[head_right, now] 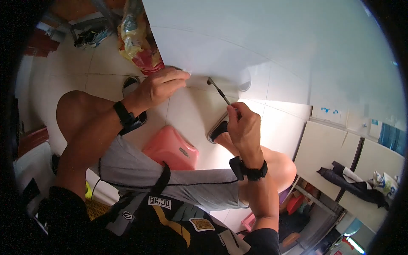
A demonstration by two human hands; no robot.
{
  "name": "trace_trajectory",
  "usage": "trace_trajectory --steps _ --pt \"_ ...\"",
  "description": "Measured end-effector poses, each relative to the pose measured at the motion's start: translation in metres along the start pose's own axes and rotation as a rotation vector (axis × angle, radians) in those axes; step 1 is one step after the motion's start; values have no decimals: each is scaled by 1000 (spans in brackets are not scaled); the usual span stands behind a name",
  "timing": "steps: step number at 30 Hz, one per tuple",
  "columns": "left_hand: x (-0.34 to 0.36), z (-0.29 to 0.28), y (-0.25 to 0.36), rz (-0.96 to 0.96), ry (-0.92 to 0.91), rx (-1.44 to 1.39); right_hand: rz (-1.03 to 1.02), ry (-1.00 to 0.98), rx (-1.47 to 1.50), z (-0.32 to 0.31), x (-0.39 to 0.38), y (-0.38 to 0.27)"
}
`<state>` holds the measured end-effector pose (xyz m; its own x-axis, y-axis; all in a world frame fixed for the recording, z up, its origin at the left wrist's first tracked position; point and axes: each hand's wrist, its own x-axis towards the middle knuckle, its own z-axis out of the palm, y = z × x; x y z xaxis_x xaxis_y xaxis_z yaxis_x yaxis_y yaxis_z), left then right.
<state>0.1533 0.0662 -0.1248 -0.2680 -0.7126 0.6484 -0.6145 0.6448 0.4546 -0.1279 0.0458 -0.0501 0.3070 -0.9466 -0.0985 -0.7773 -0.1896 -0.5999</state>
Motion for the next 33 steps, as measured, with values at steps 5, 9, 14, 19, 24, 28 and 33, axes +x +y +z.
trace_trajectory --steps 5,9,14,19,24,28,33 --pt "-20 20 -11 -73 -135 46 -47 -52 122 19 9 -6" --pt "-30 21 -16 -143 -250 43 2 43 163 -6 3 -10" --pt "3 17 14 -43 -69 -3 32 99 95 -14 -5 7" --pt "15 5 21 -33 1 -24 47 78 82 -32 8 4" --pt "24 12 24 8 44 -50 167 101 128 -67 1 26" --pt "-1 24 8 -68 -65 -2 -8 73 96 -36 5 9" --pt "14 20 15 -63 -32 -25 182 176 109 -91 -2 33"
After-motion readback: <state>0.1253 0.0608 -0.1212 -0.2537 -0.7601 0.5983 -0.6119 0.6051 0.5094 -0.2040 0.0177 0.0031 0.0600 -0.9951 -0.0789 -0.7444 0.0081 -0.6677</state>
